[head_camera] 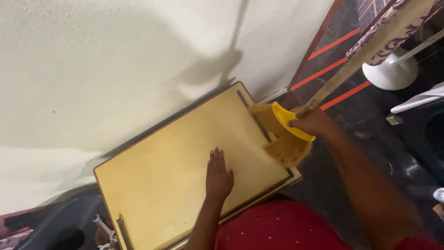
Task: The person sweeps a flat wooden surface using a broom. The person moves a wrench aside, then repeatedly sweeps the surface with a yellow broom, covering different areas.
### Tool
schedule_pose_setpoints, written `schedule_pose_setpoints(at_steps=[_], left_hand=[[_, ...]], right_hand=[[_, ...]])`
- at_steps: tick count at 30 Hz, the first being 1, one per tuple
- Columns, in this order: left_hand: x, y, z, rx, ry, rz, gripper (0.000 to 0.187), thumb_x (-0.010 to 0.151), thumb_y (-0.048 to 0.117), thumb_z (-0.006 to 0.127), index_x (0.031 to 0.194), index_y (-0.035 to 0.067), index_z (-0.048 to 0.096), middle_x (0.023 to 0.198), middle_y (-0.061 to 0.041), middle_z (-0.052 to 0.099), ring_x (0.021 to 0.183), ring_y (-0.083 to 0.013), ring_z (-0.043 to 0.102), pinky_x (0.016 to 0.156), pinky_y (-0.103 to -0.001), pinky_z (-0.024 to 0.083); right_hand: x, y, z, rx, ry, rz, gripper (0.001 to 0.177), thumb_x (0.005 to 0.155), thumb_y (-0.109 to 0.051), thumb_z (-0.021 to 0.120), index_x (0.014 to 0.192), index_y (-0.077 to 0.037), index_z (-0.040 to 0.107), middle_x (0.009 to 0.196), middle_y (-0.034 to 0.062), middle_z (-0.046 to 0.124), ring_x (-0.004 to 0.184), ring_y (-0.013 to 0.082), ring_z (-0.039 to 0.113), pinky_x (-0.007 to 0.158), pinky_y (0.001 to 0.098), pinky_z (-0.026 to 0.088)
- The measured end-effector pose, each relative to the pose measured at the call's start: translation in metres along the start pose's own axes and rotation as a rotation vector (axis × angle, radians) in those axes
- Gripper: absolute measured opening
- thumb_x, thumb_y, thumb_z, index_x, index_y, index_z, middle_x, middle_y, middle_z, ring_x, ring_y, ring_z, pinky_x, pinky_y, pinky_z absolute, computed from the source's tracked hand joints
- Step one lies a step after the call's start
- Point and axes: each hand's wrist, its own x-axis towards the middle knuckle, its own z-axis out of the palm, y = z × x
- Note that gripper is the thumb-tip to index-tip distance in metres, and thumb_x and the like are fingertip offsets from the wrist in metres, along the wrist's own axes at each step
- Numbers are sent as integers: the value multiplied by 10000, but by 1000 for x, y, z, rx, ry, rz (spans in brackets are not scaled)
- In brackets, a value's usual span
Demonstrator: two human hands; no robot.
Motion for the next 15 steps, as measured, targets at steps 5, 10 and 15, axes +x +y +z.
schedule_pose_setpoints(at_steps=[5, 10, 15], left_hand=[[-1, 5, -11, 4, -45, -55, 760, 930, 167, 628, 1547, -39, 235, 1669, -216, 162, 1552, -380, 116, 1240, -491, 181], [-5, 2, -18, 24, -45, -56, 745, 933, 161, 628, 1545, -36, 251, 1673, -220, 160, 1553, -381, 110, 1235, -477, 189], [-10, -6, -19, 25, 3, -40, 754, 908, 148, 650, 1534, -33, 271, 1664, -220, 180, 1557, -387, 112, 1240, -458, 196]], right_hand=[[10, -6, -13, 33, 118, -33, 504, 742, -375, 838, 1115, -50, 743, 1004, 162, 765, 928, 279, 748, 797, 409, 581], [44, -40, -1, -9, 261, -190, 409, 899, -370, 797, 1122, -35, 728, 902, 198, 712, 838, 294, 701, 766, 416, 549], [51, -81, 11, 294, 358, -246, 392, 871, -343, 770, 1147, -69, 716, 829, 143, 727, 786, 229, 731, 732, 359, 567]])
